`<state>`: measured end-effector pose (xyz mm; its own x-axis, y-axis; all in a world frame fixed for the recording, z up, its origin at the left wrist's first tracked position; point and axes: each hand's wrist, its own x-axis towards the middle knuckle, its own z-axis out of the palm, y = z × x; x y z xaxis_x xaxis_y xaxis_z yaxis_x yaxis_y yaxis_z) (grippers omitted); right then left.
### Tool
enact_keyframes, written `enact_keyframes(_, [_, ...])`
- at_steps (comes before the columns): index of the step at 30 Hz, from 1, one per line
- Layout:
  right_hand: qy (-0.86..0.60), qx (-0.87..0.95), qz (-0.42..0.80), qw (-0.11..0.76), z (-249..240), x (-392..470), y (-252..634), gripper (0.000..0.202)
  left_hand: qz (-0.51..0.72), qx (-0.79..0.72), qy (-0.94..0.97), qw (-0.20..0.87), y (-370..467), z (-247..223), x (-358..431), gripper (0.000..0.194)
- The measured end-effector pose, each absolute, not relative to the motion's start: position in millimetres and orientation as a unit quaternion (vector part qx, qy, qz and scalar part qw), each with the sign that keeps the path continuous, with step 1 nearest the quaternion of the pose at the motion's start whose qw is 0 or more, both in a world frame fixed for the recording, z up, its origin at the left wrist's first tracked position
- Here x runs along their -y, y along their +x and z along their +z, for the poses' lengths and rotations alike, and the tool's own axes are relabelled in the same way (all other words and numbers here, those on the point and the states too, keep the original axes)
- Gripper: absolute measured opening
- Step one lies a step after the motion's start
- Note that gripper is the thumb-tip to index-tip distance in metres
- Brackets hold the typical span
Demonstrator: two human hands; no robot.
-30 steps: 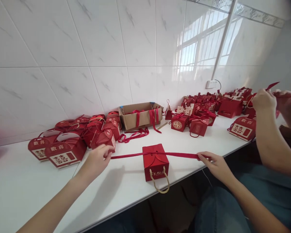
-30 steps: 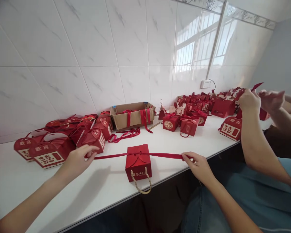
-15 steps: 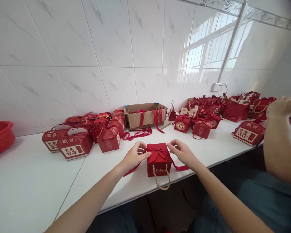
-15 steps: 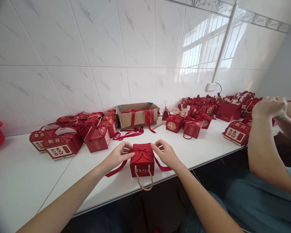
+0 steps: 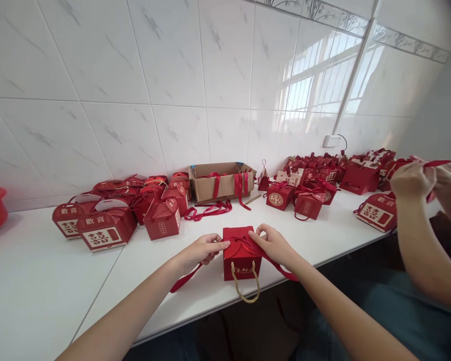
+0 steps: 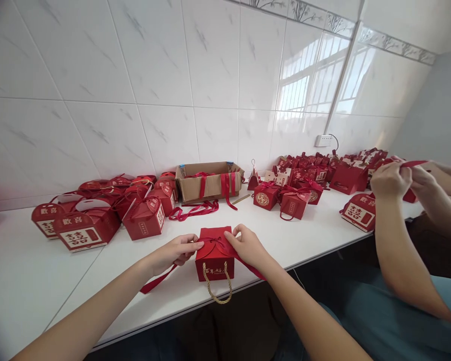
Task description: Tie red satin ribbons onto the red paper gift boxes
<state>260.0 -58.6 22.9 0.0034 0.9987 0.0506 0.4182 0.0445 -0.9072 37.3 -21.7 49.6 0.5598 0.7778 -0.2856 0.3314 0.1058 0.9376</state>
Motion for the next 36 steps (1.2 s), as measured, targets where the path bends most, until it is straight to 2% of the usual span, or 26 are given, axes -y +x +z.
enact_keyframes(5, [-0.581, 0.655, 0.363, 0.32, 47.1, 63.5, 273.5, 0.059, 0.208, -0.432, 0.666, 0.571, 34.7, 53.0, 22.5, 0.053])
enact_keyframes(10, [-0.526, 0.675, 0.45, 0.254, 62.9, 68.6, 283.4, 0.054, 0.197, -0.45, 0.64, 0.591, 35.7, 54.6, 24.1, 0.051])
enact_keyframes(14, [-0.501, 0.643, 0.509, 0.276, 62.3, 73.8, 280.1, 0.046, 0.209, -0.45, 0.645, 0.581, 36.3, 54.9, 24.1, 0.048])
enact_keyframes(21, [-0.539, 0.633, 0.48, 0.281, 58.9, 89.8, 270.0, 0.043, 0.234, -0.453, 0.656, 0.557, 39.4, 63.9, 32.3, 0.042])
enact_keyframes(26, [-0.496, 0.621, 0.531, 0.294, 58.9, 94.0, 267.3, 0.037, 0.244, -0.461, 0.664, 0.536, 38.9, 64.5, 35.0, 0.041])
enact_keyframes(32, [-0.5, 0.518, 0.585, 0.374, 64.9, 89.8, 262.5, 0.025, 0.244, -0.463, 0.67, 0.527, 42.1, 72.3, 42.9, 0.04])
enact_keyframes(36, [-0.564, 0.521, 0.527, 0.365, 67.6, 87.5, 261.7, 0.02, 0.25, -0.461, 0.67, 0.526, 41.9, 75.1, 43.2, 0.042])
